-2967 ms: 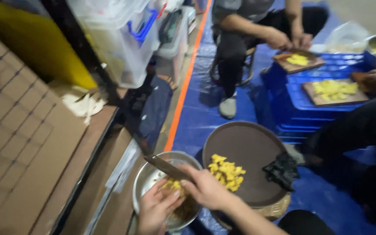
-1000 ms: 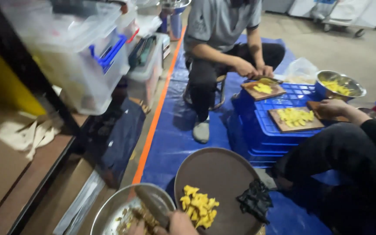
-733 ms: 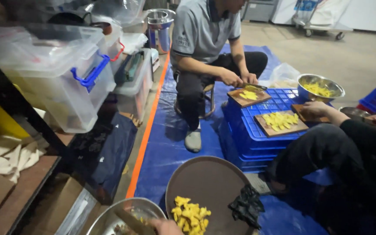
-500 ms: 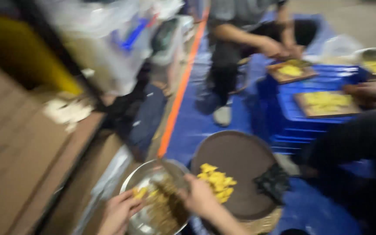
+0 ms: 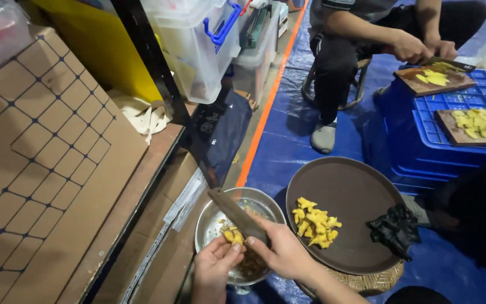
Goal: Peeling ginger roots using a knife over a metal bowl in a food preparation area.
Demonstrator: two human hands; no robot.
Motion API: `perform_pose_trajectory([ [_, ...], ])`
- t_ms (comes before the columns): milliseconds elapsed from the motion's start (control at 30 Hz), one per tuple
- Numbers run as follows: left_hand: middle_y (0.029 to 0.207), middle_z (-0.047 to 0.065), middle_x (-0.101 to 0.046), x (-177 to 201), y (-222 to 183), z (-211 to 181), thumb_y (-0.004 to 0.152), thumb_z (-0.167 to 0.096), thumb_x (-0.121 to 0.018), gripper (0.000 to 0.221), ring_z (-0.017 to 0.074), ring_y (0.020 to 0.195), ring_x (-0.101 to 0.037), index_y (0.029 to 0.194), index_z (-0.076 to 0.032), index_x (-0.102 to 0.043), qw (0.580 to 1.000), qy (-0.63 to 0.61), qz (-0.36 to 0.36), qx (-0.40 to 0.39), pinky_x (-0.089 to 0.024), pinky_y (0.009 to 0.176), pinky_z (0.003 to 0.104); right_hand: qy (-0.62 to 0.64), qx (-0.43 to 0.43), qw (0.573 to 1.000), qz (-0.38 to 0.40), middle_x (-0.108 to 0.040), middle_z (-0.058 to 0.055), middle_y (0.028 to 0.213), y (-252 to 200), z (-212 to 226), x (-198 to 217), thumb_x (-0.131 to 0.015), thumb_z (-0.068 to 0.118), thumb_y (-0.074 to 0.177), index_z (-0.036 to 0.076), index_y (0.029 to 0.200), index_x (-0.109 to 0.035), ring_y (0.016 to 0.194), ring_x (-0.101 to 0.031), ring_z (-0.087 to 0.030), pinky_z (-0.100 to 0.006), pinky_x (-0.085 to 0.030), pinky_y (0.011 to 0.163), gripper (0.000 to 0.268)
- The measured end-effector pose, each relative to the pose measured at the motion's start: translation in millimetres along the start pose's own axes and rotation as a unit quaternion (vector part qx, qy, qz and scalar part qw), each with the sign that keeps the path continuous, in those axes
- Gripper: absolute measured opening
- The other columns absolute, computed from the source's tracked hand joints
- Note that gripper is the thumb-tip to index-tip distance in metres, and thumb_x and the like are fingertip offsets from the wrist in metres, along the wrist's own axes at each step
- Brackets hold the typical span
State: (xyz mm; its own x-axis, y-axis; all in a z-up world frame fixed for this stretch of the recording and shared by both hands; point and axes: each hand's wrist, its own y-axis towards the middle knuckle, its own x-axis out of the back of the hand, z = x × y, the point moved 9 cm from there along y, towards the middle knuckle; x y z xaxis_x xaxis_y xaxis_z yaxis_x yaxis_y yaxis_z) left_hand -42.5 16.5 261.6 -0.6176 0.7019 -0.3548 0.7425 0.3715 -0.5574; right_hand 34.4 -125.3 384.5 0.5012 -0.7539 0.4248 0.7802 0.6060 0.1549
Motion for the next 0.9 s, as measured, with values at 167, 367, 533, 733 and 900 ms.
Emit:
perform_pose_trajectory([
  [167, 0.080, 0.022, -0.081, -8.1, -8.0, -18.0, 0.082, 0.008, -0.076, 0.027, 0.0236, 0.070, -0.073, 0.108, 0.010, -0.077, 0.989, 0.110, 0.040, -0.093, -0.059, 0.072, 0.030, -0.052, -0.009, 0.997, 0.052, -0.054, -0.019, 0.152, -2.2, -9.9, -15.2, -0.052, 0.035, 0.101, 0.002, 0.154, -0.038, 0.138, -0.055, -0.032, -0.041, -0.043, 0.111, 0.063],
  [367, 0.092, 0.024, -0.086, -24.3, -35.3, -36.0, 0.084, 0.005, -0.074, 0.030, 0.0278, 0.078, -0.081, 0.113, 0.010, -0.078, 0.983, 0.184, 0.011, -0.027, -0.066, 0.079, 0.033, -0.102, 0.014, 0.995, 0.014, -0.065, -0.020, 0.139, -1.6, -13.0, -15.6, -0.051, 0.028, 0.100, 0.002, 0.144, -0.052, 0.123, -0.066, -0.037, -0.045, -0.050, 0.103, 0.051],
  [533, 0.097, 0.025, -0.086, -28.4, -28.4, -26.3, 0.085, 0.004, -0.074, 0.031, 0.0277, 0.078, -0.079, 0.115, 0.010, -0.077, 0.985, 0.168, 0.034, -0.028, -0.065, 0.077, 0.032, -0.097, -0.018, 0.994, -0.049, -0.067, -0.009, 0.091, 1.9, -31.2, -6.4, -0.053, 0.023, 0.099, 0.006, 0.116, -0.065, 0.078, -0.062, -0.027, -0.039, -0.048, 0.074, 0.027],
  [733, 0.100, 0.022, -0.087, -29.5, -23.6, -32.4, 0.084, 0.005, -0.073, 0.043, 0.0252, 0.084, -0.080, 0.126, 0.004, -0.072, 0.980, 0.189, 0.037, -0.050, -0.064, 0.082, 0.031, -0.046, -0.050, 0.997, 0.029, -0.053, -0.009, 0.109, 2.6, -26.1, -9.2, -0.051, 0.032, 0.102, 0.006, 0.132, -0.053, 0.100, -0.052, -0.025, -0.038, -0.041, 0.088, 0.040],
  [900, 0.104, 0.021, -0.088, -34.8, -32.3, -35.1, 0.083, 0.003, -0.071, 0.041, 0.0207, 0.091, -0.083, 0.125, 0.003, -0.072, 0.972, 0.212, 0.059, -0.080, -0.066, 0.084, 0.027, -0.054, -0.020, 0.997, 0.041, -0.056, -0.019, 0.150, -0.2, -14.9, -8.7, -0.051, 0.031, 0.100, 0.005, 0.155, -0.039, 0.138, -0.055, -0.034, -0.041, -0.042, 0.111, 0.062],
])
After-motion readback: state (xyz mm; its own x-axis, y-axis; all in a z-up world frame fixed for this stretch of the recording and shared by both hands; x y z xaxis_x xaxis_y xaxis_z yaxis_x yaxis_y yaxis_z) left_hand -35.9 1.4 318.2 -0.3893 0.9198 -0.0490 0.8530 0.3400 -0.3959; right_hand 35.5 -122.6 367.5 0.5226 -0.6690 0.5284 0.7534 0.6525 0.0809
